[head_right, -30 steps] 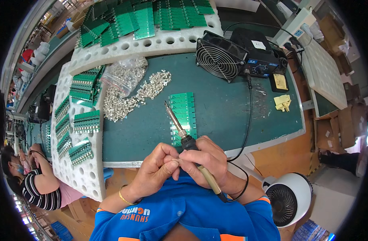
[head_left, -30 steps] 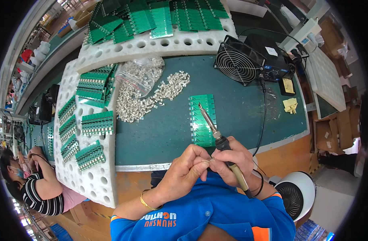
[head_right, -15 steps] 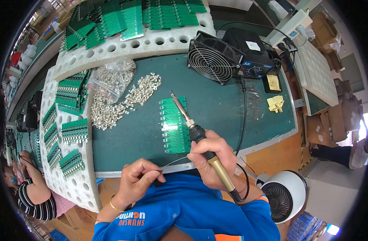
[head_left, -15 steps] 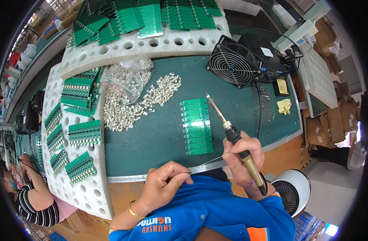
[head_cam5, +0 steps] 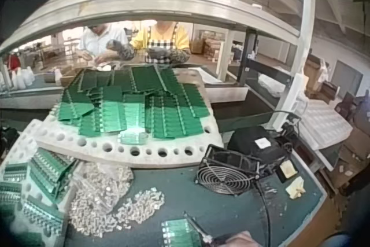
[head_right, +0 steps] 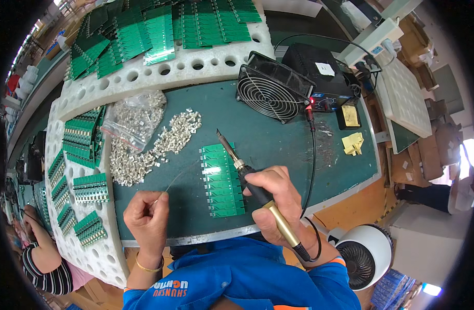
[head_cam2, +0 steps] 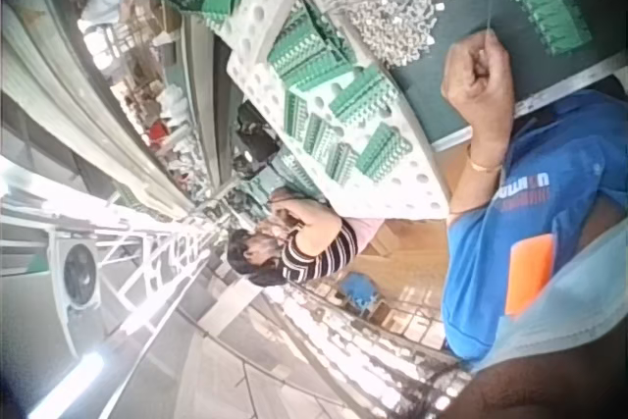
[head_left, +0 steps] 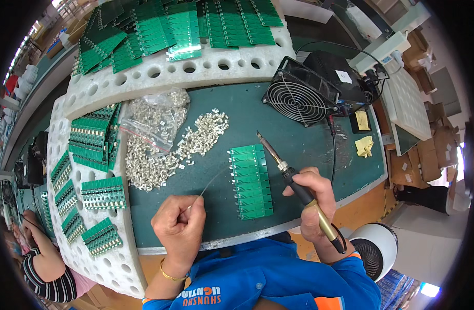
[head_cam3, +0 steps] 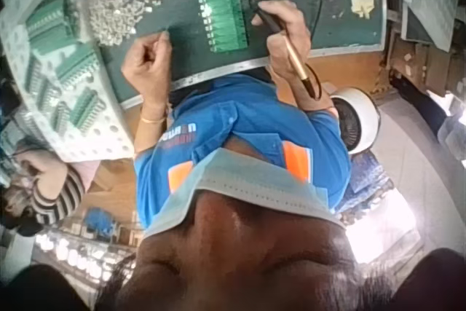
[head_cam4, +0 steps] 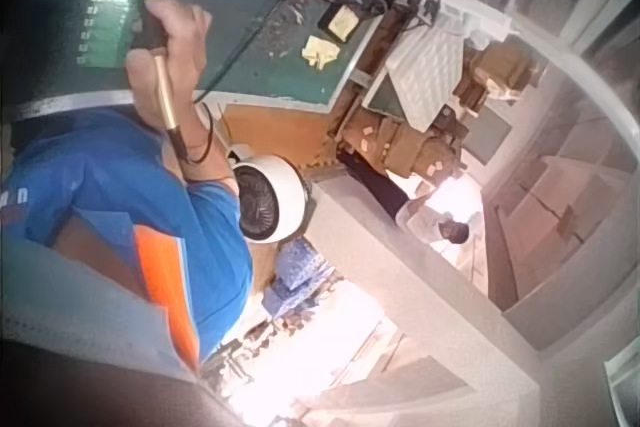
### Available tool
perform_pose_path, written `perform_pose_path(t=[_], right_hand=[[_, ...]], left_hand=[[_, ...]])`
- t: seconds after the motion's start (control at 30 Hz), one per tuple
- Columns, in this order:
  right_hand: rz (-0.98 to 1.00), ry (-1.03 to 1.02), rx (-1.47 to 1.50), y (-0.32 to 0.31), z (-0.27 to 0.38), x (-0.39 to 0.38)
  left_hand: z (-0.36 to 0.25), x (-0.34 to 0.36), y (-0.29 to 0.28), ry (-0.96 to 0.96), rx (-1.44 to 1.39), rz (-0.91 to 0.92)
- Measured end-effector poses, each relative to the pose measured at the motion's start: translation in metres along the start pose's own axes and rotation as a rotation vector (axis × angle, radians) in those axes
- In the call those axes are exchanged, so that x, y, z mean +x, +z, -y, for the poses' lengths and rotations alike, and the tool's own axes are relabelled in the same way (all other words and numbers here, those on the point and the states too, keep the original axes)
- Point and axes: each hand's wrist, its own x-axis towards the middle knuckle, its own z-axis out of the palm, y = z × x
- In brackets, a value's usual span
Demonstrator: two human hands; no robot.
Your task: The person solders pins onto a circuit board strip using a soldering iron and solder wire, places the finished strip onto a stack of circuit boards, and solders pins onto another circuit board strip.
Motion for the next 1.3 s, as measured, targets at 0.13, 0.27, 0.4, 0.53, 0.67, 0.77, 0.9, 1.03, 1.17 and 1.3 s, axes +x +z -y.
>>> perform_pose_path(t=[0.13, 0.27, 0.4, 0.53, 0.67, 0.77, 0.9, 1.03, 1.17, 1.3], right_hand=[[0.052, 0.041, -0.125, -0.008, -0.005, 0.010], [0.013, 0.023, -0.157, 0.005, -0.013, 0.018], [0.001, -0.003, -0.172, 0.014, -0.022, 0.020], [0.063, -0.014, -0.221, 0.019, -0.026, 0.020], [0.081, 0.009, -0.226, 0.019, -0.029, 0.018], [0.120, 0.017, -0.235, 0.018, -0.030, 0.018], [0.111, 0.017, -0.235, 0.018, -0.031, 0.018], [0.104, 0.021, -0.239, 0.019, -0.032, 0.018], [0.080, 0.010, -0.233, 0.022, -0.033, 0.019], [0.061, 0.000, -0.231, 0.024, -0.034, 0.019]], left_hand=[[0.002, 0.017, 0.012, 0.167, 0.149, -0.049], [0.007, 0.022, 0.014, 0.207, 0.216, -0.026], [0.008, 0.026, 0.019, 0.190, 0.213, -0.022], [0.009, 0.031, 0.020, 0.198, 0.229, -0.004], [0.010, 0.033, 0.019, 0.179, 0.240, 0.002], [0.010, 0.033, 0.020, 0.181, 0.244, 0.005], [0.010, 0.033, 0.020, 0.179, 0.239, 0.011], [0.011, 0.032, 0.022, 0.201, 0.241, 0.019], [0.011, 0.030, 0.022, 0.215, 0.254, 0.012], [0.009, 0.031, 0.022, 0.224, 0.261, 0.014]])
